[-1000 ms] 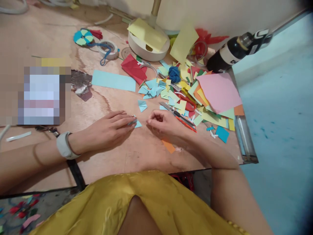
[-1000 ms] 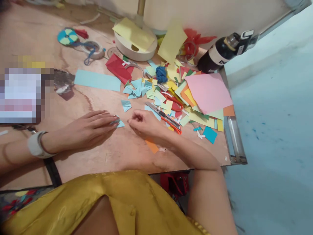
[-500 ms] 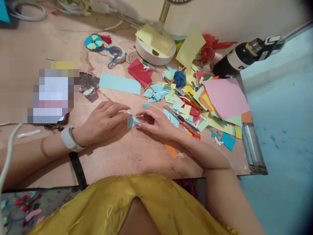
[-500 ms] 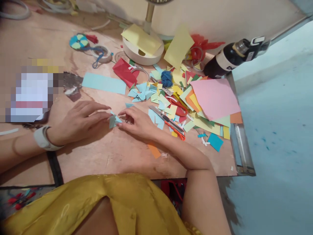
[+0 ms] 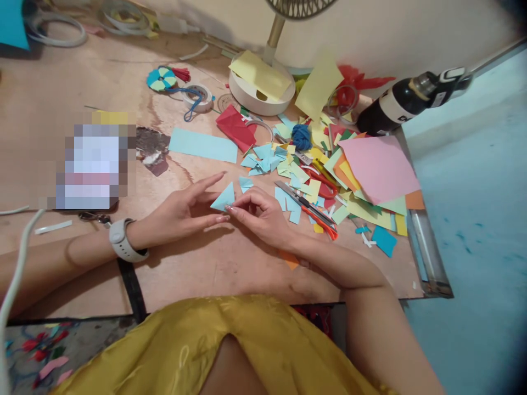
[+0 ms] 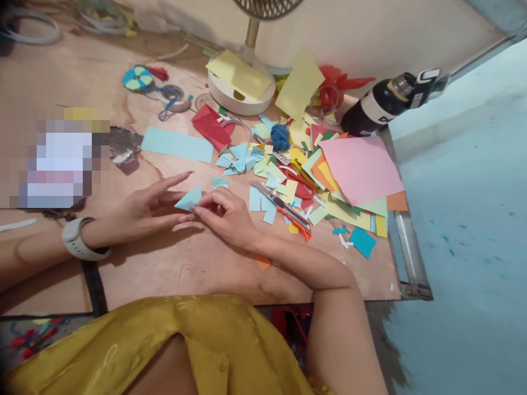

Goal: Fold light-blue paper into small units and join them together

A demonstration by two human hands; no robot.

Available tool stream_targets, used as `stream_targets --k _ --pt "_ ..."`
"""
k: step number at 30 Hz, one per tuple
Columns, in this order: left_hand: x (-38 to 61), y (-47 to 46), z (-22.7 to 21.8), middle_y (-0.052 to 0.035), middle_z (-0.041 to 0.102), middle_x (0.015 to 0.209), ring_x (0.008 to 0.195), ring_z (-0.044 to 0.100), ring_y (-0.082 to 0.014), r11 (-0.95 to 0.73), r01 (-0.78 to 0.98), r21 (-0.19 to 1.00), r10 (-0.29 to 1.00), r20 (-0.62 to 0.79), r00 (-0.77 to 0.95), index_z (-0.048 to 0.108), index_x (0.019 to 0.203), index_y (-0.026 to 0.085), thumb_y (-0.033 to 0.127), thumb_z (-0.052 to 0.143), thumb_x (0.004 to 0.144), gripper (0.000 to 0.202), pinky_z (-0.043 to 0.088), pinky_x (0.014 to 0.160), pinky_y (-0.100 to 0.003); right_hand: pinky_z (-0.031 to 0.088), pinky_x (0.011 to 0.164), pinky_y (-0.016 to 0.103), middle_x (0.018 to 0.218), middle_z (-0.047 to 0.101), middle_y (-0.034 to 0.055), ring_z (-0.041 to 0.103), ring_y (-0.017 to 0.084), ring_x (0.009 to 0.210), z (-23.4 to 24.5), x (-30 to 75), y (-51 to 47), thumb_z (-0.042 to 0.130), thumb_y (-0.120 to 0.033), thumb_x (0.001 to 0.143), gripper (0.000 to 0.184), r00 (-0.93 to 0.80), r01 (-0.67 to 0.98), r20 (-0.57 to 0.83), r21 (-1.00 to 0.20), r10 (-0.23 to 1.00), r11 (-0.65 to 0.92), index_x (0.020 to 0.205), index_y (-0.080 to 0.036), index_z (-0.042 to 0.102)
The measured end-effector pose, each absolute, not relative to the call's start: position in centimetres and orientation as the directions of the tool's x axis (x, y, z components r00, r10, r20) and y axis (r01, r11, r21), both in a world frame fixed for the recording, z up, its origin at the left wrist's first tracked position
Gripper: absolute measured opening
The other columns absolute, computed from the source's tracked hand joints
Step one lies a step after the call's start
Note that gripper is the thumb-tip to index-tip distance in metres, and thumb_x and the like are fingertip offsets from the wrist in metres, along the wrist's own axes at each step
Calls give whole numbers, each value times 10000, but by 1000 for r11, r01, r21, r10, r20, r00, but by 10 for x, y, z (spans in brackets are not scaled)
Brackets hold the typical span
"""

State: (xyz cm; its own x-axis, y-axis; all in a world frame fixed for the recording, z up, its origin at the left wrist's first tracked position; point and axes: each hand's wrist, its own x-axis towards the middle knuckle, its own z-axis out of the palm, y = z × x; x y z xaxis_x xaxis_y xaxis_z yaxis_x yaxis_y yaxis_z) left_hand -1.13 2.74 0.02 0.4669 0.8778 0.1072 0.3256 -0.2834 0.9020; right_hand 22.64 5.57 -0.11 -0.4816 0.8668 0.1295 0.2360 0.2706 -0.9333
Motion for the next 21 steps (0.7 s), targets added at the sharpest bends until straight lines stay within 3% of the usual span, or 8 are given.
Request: stream_targets --k 3,6,8,10,13,17,21 --pt "-8 25 -1 -110 805 1256 1031 806 -223 -236 258 937 871 87 483 327 1680 270 370 600 1051 693 682 837 -344 469 673 283 833 665 5 558 129 728 -4 224 51 704 -471 955 270 -505 211 20 -967 863 146 890 -212 662" --pt "-10 27 -1 -93 835 1157 943 808 -199 -271 311 911 869 92 487 371 1664 265 343 608 1047 665 658 752 -277 434 596 257 783 600 -35 507 107 648 -4 225 53 780 -515 878 353 -466 239 -65 -969 882 55 939 -231 578" --pt "-12 29 0 -95 839 1119 888 799 -185 -307 317 897 844 103 526 378 1657 245 309 614 1039 665 628 707 -245 408 558 245 803 579 -48 472 93 613 -2 228 57 828 -502 826 423 -433 258 -50 -964 900 70 1015 -242 552" --pt "-13 30 3 -73 837 1042 810 774 -158 -324 311 894 817 98 569 395 1642 231 278 618 1029 653 592 671 -224 395 552 245 792 573 -43 462 89 604 1 231 61 790 -482 859 355 -480 271 -16 -953 877 132 991 -232 576" --pt "-14 34 9 -36 801 911 736 733 -143 -266 295 918 819 54 571 443 1588 203 277 613 1027 591 546 618 -217 368 537 243 669 529 -48 453 89 576 6 234 64 676 -467 950 299 -589 272 -56 -953 806 133 818 -215 581" --pt "-16 39 14 -45 792 893 753 739 -171 -156 286 946 851 -18 525 524 1490 204 347 627 1023 498 532 604 -241 429 499 225 646 612 -52 544 91 514 9 236 59 611 -516 986 302 -666 221 -236 -969 708 -115 938 -218 602" --pt "-19 42 11 -52 806 897 755 752 -183 -145 288 947 853 -28 521 582 1423 215 441 667 1006 482 561 654 -267 502 512 208 709 690 -31 616 85 528 10 235 55 638 -507 972 312 -733 179 -293 -954 614 -242 969 -195 636"
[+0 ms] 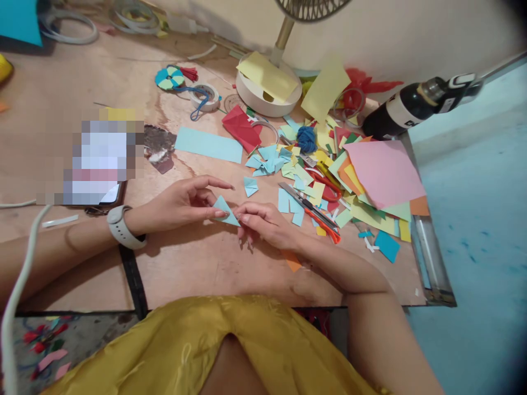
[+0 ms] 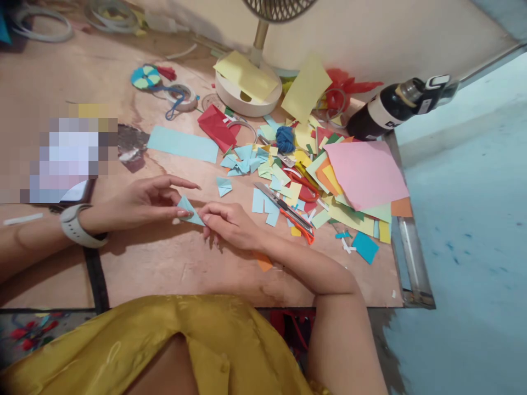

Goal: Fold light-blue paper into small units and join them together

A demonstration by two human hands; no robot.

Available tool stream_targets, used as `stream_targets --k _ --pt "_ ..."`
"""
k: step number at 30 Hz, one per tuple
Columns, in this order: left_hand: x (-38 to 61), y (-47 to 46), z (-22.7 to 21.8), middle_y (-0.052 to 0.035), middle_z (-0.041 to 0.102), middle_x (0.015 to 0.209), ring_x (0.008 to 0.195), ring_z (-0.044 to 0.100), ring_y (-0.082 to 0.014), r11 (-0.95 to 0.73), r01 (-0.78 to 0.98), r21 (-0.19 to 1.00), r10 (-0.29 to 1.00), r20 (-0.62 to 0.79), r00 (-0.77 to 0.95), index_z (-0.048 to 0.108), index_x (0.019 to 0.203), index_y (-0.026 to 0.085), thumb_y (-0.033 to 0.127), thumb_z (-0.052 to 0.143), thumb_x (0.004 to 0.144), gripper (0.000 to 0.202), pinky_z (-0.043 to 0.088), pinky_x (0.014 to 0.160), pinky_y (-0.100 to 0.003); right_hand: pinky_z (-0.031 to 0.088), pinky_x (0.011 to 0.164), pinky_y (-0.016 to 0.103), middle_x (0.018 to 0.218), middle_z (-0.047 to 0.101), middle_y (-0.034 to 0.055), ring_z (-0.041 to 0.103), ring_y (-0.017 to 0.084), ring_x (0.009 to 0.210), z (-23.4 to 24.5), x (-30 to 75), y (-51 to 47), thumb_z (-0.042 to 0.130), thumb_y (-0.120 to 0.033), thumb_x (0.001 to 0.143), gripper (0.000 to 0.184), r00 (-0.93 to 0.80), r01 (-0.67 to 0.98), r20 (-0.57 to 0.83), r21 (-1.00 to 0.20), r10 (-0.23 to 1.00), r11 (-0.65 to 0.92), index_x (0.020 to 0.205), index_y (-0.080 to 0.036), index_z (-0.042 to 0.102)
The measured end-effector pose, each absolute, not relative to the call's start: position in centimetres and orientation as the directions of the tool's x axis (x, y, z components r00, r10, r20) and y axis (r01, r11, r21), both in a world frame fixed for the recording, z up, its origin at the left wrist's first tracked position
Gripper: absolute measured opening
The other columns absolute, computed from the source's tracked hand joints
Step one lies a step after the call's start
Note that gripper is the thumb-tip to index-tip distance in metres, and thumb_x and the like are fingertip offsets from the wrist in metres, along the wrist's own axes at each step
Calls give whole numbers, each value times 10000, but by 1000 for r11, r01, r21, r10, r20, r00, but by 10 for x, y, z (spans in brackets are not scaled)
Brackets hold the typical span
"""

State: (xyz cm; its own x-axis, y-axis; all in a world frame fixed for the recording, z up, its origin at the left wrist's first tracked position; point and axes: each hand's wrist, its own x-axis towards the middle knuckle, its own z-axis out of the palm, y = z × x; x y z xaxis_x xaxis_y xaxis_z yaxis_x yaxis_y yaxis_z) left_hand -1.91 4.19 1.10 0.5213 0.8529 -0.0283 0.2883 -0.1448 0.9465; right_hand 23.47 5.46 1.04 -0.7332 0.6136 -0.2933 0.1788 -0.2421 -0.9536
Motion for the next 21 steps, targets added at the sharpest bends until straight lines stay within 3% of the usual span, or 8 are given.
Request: stream_targets --k 4,7,9,12,14,16,18,21 --pt "-16 41 8 -60 815 913 789 770 -212 -96 239 966 899 -19 437 622 1400 228 410 722 977 471 592 687 -295 520 497 194 652 674 -44 624 83 513 6 229 51 773 -518 894 358 -745 143 -355 -912 564 -385 888 -189 631" --pt "-8 41 9 -82 818 1060 924 778 -231 161 21 987 929 -159 334 702 1345 250 398 765 955 423 620 815 -334 535 485 197 689 714 -29 661 96 511 1 223 47 809 -573 855 426 -719 42 -376 -862 584 -504 911 -194 624" --pt "0 42 11 -100 812 1094 955 769 -232 366 -158 917 870 -276 409 783 1207 223 411 749 973 302 620 882 -361 548 502 200 716 734 -21 695 109 538 -1 221 44 828 -579 835 444 -694 -12 -369 -853 618 -522 924 -201 613" --pt "11 46 15 -89 794 878 779 742 -210 496 -239 835 775 -303 554 821 937 168 412 730 988 266 621 790 -355 582 545 246 757 747 3 733 144 597 -4 224 43 768 -609 879 428 -686 15 -340 -890 643 -455 917 -211 615" --pt "15 50 17 -76 787 833 775 737 -206 508 -243 826 774 -315 549 826 890 166 415 752 972 272 615 799 -344 594 583 289 763 733 17 719 151 617 -5 230 47 690 -608 940 400 -639 68 -211 -973 740 -219 873 -216 645" --pt "15 54 17 -80 808 903 876 751 -220 529 -247 812 783 -355 510 843 923 180 425 799 930 249 606 868 -338 627 715 365 802 724 31 717 177 710 -8 239 57 698 -569 942 344 -544 129 101 -971 833 202 854 -236 693" --pt "14 57 15 -82 817 965 920 744 -220 558 -242 794 776 -395 492 848 941 191 429 847 882 245 596 877 -325 607 966 486 995 748 56 733 257 993 -11 246 69 810 -558 840 291 -494 186 427 -799 757 572 913 -284 747" --pt "12 57 11 -58 794 881 800 701 -174 585 -204 785 739 -412 533 825 876 180 437 874 851 263 571 768 -278 368 1265 600 1462 627 21 520 347 1459 -18 250 83 870 -580 778 357 -634 219 512 -599 579 770 1066 -386 791"
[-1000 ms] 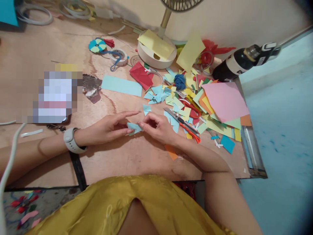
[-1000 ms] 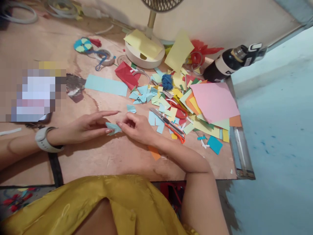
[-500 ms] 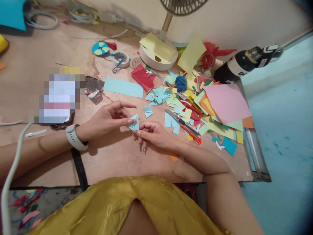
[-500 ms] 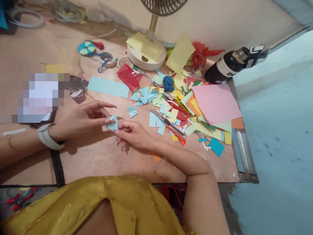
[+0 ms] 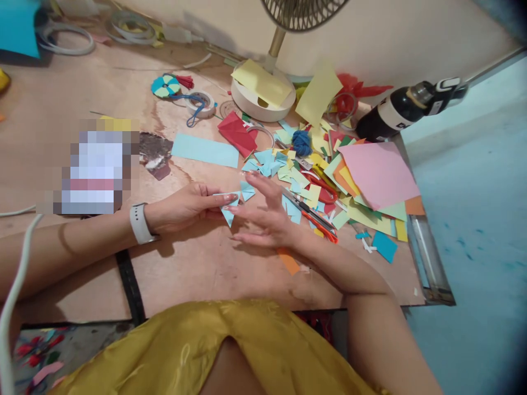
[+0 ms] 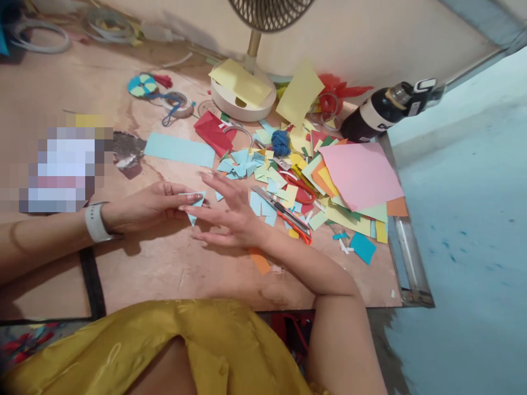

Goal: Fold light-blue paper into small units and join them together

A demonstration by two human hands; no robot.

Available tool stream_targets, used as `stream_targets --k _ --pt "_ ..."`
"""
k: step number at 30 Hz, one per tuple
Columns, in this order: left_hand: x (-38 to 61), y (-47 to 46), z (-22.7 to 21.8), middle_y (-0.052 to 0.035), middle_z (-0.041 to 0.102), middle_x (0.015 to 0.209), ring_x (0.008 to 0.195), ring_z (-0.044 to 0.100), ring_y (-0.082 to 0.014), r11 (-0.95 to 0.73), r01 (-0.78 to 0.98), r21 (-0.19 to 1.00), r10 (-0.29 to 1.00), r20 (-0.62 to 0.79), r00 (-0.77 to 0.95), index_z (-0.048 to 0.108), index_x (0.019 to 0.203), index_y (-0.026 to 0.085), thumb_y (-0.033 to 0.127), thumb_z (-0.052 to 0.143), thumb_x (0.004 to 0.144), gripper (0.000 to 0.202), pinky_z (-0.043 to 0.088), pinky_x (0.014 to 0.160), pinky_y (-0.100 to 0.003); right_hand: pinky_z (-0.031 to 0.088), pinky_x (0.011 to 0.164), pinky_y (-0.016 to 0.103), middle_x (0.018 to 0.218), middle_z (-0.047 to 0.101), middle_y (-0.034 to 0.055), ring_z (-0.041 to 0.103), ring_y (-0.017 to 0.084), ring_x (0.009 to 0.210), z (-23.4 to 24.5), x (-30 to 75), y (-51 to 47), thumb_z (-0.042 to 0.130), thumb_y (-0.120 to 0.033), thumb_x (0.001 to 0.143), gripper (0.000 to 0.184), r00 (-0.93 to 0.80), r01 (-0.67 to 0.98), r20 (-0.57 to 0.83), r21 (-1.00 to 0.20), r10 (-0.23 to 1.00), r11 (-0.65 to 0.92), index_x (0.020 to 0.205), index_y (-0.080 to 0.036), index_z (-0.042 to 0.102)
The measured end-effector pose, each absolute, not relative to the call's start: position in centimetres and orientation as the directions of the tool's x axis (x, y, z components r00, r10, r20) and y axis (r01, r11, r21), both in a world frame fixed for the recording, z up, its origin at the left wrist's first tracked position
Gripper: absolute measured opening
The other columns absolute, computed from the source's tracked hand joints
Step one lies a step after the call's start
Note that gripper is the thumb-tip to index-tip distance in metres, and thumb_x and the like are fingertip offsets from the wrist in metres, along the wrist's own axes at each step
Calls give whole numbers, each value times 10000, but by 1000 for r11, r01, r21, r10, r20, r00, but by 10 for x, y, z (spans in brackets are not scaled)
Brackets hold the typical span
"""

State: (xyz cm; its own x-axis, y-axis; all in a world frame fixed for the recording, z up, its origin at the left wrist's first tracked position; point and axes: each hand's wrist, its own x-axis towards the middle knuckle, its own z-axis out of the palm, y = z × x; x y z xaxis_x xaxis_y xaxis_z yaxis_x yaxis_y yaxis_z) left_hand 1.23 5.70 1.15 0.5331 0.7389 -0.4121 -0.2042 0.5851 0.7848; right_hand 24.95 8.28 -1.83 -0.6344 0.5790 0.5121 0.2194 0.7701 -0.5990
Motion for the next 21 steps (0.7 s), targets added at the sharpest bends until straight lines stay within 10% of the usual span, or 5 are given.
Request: stream_targets --k 8,21 --pt "15 51 6 -32 707 750 673 586 -135 517 -89 851 713 -371 595 758 769 151 498 820 884 371 477 653 -259 210 1347 579 1698 407 -140 214 270 1657 -31 240 83 753 -405 956 175 -695 86 520 -626 496 775 1112 -458 813" --pt "19 44 -5 -26 693 824 756 567 -141 270 -95 958 842 -187 506 766 781 174 494 692 984 386 460 707 -256 240 1344 526 1500 665 -45 408 218 1579 -18 231 73 737 -422 976 118 -671 12 269 -928 691 372 946 -351 827"
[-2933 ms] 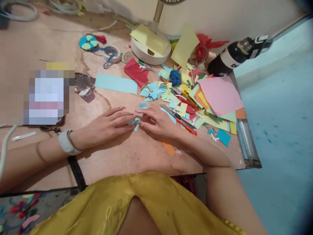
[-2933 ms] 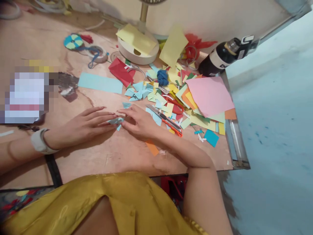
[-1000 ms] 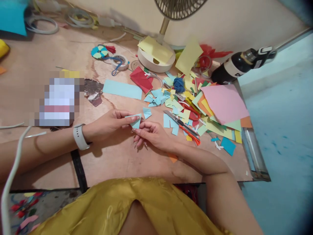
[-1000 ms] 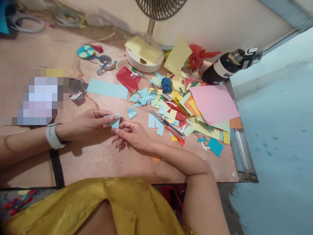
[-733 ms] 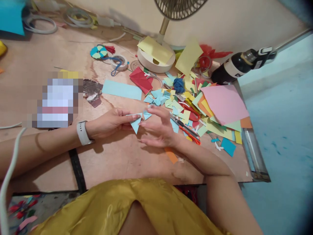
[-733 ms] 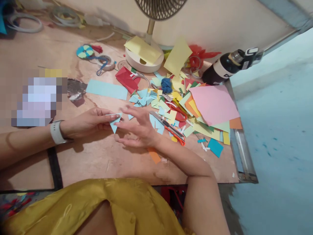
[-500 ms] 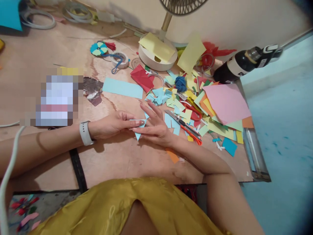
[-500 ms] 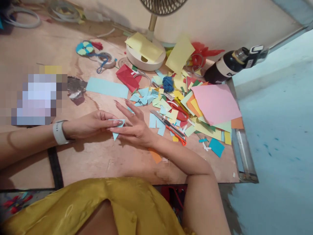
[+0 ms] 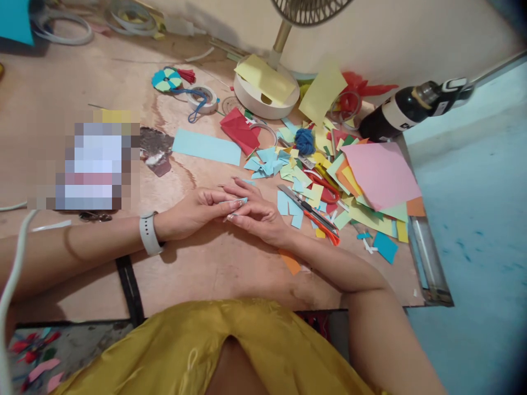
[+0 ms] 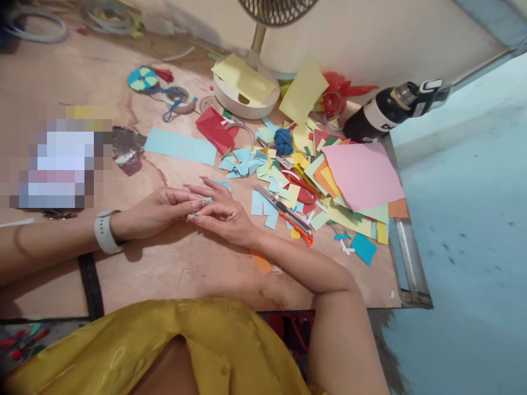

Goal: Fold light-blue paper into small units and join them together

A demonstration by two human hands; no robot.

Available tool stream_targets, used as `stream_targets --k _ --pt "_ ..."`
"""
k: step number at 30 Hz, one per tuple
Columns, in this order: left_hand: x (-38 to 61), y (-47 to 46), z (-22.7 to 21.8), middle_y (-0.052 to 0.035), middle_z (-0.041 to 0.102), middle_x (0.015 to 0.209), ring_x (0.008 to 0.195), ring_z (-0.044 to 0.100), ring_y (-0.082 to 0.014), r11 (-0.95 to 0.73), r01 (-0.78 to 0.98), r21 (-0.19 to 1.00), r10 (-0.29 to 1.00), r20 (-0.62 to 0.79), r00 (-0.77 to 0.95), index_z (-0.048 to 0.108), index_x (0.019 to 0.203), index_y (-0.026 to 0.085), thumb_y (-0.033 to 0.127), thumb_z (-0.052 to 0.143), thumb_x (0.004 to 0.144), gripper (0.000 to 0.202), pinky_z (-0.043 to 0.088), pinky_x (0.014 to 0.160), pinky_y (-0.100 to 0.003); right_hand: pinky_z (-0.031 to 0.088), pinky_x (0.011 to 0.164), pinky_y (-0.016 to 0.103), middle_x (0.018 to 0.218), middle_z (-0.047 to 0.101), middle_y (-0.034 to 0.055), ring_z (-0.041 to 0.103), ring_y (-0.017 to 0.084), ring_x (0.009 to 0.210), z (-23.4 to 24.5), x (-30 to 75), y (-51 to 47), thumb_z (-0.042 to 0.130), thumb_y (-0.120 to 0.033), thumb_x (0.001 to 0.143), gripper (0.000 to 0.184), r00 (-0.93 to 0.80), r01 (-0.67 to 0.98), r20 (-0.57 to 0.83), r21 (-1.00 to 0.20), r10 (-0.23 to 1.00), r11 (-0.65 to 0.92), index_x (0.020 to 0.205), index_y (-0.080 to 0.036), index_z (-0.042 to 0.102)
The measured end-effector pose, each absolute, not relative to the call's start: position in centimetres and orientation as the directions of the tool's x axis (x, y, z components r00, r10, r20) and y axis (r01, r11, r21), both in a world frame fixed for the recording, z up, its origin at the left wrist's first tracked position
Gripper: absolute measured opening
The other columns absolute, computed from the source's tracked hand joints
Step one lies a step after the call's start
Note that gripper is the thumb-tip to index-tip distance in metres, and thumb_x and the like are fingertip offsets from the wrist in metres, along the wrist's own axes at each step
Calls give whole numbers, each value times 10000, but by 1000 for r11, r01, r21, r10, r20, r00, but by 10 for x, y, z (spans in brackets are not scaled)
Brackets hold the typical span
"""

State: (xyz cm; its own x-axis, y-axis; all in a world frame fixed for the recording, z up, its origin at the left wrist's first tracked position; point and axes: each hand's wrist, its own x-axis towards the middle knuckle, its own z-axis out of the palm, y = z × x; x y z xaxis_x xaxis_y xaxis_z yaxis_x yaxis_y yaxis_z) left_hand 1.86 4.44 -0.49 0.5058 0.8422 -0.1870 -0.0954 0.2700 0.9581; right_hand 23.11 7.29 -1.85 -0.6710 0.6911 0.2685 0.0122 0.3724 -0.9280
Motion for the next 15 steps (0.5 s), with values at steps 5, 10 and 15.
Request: stream_targets --k 5,10,15 --pt "20 42 -5 -12 645 764 718 534 -149 225 -67 972 870 -169 463 721 725 180 524 690 975 426 465 686 -274 284 1325 522 1450 705 -11 419 219 1572 -18 230 71 699 -438 996 200 -642 31 268 -927 719 373 883 -312 805" --pt "23 40 -1 3 610 722 682 508 -136 199 -59 978 888 -155 432 702 716 173 534 697 965 439 450 660 -266 332 1300 523 1431 719 2 460 229 1542 -19 228 69 658 -470 1010 275 -643 62 250 -925 724 374 844 -289 781" --pt "24 42 2 6 634 716 670 546 -117 283 -141 949 880 -199 432 720 714 170 523 744 945 423 492 676 -245 399 1257 514 1426 716 24 545 230 1474 -22 226 64 625 -455 1037 246 -594 35 290 -922 750 385 928 -293 775"
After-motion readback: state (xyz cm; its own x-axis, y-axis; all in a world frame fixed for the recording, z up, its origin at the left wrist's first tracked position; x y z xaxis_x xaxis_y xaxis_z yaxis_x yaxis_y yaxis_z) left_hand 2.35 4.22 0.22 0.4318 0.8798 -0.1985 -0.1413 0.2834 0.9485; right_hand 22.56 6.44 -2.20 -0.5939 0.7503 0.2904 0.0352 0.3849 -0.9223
